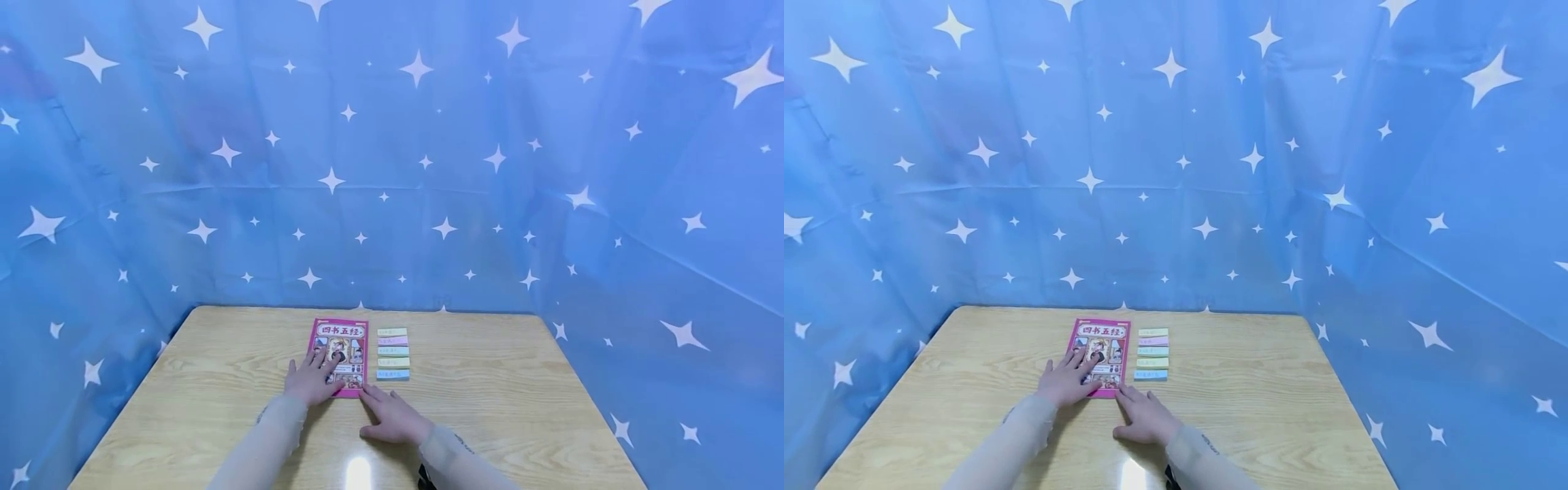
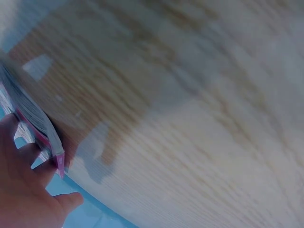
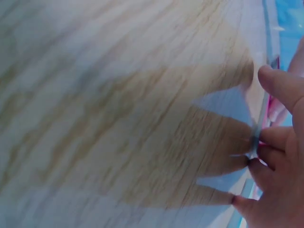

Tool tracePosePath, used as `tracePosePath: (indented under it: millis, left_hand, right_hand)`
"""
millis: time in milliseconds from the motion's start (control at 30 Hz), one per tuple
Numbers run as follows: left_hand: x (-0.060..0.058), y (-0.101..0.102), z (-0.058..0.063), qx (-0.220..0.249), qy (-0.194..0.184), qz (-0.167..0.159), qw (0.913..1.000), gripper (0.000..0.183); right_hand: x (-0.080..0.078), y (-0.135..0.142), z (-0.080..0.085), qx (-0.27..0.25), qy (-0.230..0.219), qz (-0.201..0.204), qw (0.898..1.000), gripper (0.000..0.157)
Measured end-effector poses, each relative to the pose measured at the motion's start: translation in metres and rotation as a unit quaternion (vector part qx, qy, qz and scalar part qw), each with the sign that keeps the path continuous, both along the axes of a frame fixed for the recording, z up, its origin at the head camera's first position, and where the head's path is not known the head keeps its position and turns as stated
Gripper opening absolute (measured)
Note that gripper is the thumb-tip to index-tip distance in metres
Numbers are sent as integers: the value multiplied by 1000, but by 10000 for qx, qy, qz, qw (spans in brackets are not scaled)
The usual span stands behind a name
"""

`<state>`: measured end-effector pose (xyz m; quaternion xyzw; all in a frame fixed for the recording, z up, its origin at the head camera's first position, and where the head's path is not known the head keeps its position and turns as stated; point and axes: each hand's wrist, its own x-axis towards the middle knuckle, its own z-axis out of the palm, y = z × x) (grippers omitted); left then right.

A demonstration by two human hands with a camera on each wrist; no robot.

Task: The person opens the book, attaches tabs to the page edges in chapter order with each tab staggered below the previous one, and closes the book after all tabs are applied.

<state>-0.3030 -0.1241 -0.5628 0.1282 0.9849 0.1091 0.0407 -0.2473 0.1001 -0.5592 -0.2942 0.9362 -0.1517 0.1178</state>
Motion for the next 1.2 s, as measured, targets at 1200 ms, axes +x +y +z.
tracePosePath:
  millis: [1200]
  left_hand:
    - [13,5,6,154,-128,3,9998,68]
  right_hand:
    - [6,11,2,-610,-124,177,9979,68]
